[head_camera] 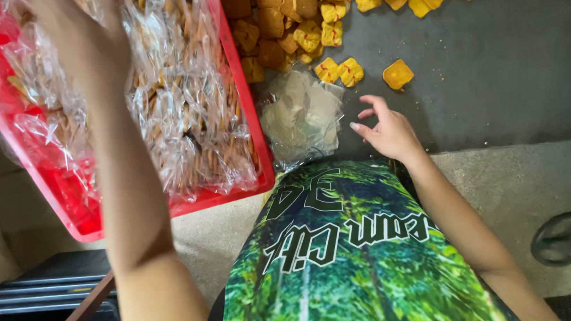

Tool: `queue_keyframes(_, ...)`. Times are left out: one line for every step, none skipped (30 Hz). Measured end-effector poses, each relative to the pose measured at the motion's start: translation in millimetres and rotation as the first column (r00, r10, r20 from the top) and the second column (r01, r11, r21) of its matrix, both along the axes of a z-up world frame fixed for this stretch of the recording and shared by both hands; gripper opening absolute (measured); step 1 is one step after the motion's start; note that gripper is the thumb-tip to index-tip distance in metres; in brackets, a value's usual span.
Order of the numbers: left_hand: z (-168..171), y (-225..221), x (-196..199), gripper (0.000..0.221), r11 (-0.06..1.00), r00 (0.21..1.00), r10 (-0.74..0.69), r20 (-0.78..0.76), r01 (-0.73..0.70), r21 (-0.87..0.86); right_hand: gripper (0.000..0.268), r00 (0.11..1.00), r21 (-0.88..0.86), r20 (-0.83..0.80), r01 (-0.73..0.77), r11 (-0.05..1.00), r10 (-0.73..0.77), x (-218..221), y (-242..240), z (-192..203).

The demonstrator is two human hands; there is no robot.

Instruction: The person places individual biscuits one at a time into plastic bags and puts the filled bags into a red crate.

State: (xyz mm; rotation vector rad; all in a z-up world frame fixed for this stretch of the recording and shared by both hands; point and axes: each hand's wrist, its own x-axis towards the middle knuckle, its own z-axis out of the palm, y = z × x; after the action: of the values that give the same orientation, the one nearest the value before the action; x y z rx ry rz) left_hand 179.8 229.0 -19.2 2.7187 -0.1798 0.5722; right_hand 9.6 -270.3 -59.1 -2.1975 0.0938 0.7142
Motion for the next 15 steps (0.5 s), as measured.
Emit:
queue_keyframes(19, -37, -39, 0.061, 0.981, 0.994, -0.098, 0.055, 0.105, -0.165, 0.063, 0.999, -0.010, 0.016, 0.038, 0.999, -0.038, -4, -2, -1)
queue_keyframes(36, -78, -67, 0.057, 0.974, 0.977, -0.097, -0.190, 0.054, -0.222, 0.065, 0.997, -0.020, 0.035, 0.076, 0.997, -0.075, -6, -4, -3)
queue_keyframes(50, -123, -110, 0.043, 0.865, 0.938, -0.329, -0.106, 0.255, -0.432, 0.065, 0.997, -0.018, 0.038, 0.074, 0.997, -0.073, -7, -6, -6)
queue_keyframes(61, -158, -138, 0.032, 0.696, 0.841, -0.492, -0.226, 0.225, -0.682, 0.064, 0.998, -0.016, 0.033, 0.060, 0.998, -0.060, -9, -7, -9)
queue_keyframes(63, -189, -157, 0.035, 0.735, 0.794, -0.534, -0.291, 0.265, -0.624, 0.063, 0.999, -0.015, 0.028, 0.047, 0.999, -0.047, -10, -9, -12)
queue_keyframes(51, -228, -167, 0.031, 0.717, 0.768, -0.551, -0.327, 0.235, -0.656, 0.063, 0.999, -0.014, 0.027, 0.048, 0.999, -0.048, -12, -10, -14)
queue_keyframes(34, -253, -173, 0.025, 0.737, 0.743, -0.541, -0.395, 0.193, -0.648, 0.058, 0.997, 0.002, 0.069, 0.037, 0.999, -0.037, -13, -9, -16)
queue_keyframes(12, -270, -178, 0.019, 0.755, 0.713, -0.530, -0.460, 0.149, -0.639, 0.053, 0.994, 0.016, 0.109, 0.024, 1.000, -0.025, -16, -8, -18)
queue_keyframes(-13, -281, -181, 0.016, 0.805, 0.773, -0.442, -0.455, 0.119, -0.581, 0.053, 0.994, 0.014, 0.105, 0.023, 1.000, -0.025, -18, -8, -19)
queue_keyframes(-38, -288, -183, 0.012, 0.849, 0.827, -0.351, -0.438, 0.084, -0.521, 0.048, 0.989, 0.060, 0.150, 0.006, 0.998, -0.015, -17, -8, -19)
queue_keyframes(-60, -288, -185, 0.012, 0.848, 0.827, -0.351, -0.438, 0.083, -0.524, 0.044, 0.981, 0.105, 0.195, -0.013, 0.994, -0.008, -17, -8, -19)
queue_keyframes(-80, -285, -186, 0.018, 0.919, 0.899, -0.243, -0.365, 0.094, -0.382, 0.044, 0.981, 0.103, 0.196, -0.015, 0.995, -0.006, -17, -9, -18)
queue_keyframes(-97, -281, -188, 0.025, 0.969, 0.952, -0.144, -0.268, 0.081, -0.232, 0.042, 0.980, 0.086, 0.201, -0.023, 0.996, 0.005, -18, -10, -18)
queue_keyframes(-109, -276, -189, 0.025, 0.970, 0.953, -0.140, -0.268, 0.077, -0.231, 0.040, 0.978, 0.072, 0.206, -0.034, 0.997, 0.018, -17, -10, -17)
queue_keyframes(-118, -271, -191, 0.021, 0.971, 0.951, -0.140, -0.276, 0.077, -0.228, 0.040, 0.978, 0.073, 0.207, -0.038, 0.997, 0.022, -17, -11, -17)
